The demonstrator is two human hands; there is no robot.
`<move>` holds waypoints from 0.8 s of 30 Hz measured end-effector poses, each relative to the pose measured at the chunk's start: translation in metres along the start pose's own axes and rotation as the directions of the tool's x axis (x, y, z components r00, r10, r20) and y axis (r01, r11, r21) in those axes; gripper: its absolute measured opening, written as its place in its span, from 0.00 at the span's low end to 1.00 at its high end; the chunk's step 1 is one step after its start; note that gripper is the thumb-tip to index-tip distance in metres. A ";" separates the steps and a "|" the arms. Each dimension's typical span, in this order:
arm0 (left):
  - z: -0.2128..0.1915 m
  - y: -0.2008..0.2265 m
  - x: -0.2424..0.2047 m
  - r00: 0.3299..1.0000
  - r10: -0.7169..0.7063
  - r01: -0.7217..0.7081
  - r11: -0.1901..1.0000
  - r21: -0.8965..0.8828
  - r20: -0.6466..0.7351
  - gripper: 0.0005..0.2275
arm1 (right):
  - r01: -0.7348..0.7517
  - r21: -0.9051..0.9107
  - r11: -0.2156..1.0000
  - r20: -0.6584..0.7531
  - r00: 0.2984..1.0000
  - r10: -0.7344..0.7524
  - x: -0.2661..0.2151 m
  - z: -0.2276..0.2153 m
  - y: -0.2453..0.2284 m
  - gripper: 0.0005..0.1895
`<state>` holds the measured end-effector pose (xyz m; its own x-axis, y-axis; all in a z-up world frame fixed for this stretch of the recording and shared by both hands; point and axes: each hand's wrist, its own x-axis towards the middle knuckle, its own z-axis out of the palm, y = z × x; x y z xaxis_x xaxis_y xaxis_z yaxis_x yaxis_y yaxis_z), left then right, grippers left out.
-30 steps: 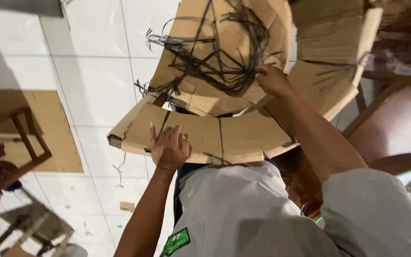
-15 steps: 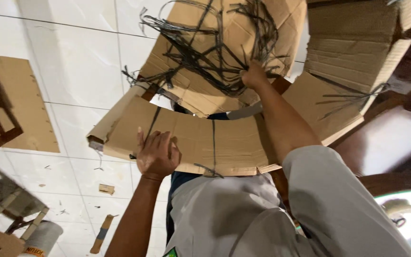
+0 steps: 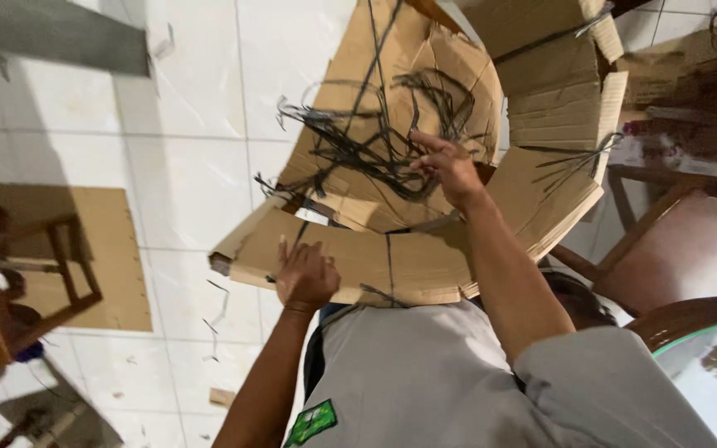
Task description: Assembling a cardboard furniture component by threading and tying black plastic ties through pre-drilled holes.
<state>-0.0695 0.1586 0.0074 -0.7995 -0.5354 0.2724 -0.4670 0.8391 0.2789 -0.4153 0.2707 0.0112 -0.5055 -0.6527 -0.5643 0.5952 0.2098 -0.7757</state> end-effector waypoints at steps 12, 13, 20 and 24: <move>0.001 -0.011 0.014 0.950 0.304 -0.304 0.953 0.007 -0.075 0.13 | 0.358 0.088 0.930 0.324 0.872 -0.367 -0.137 0.039 -0.091 0.39; -0.031 0.007 0.035 0.942 0.322 -0.323 0.946 0.008 -0.089 0.13 | 0.380 0.089 0.921 0.315 0.867 -0.388 -0.149 0.048 -0.092 0.39; -0.174 0.096 0.132 0.749 -0.118 0.648 -0.073 -0.758 0.651 0.21 | 0.291 -0.351 0.890 0.661 0.750 0.016 -0.232 0.108 -0.087 0.35; -0.208 0.097 0.154 0.689 -0.201 0.569 -0.444 -0.692 0.696 0.17 | 0.241 -0.378 0.894 0.570 0.821 0.020 -0.253 0.117 -0.066 0.28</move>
<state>-0.1596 0.1379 0.2678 -0.7202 -0.4713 -0.5091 0.0139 -0.7435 0.6686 -0.2535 0.3363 0.2385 -0.0468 -0.9470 -0.3179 0.1741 0.3056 -0.9361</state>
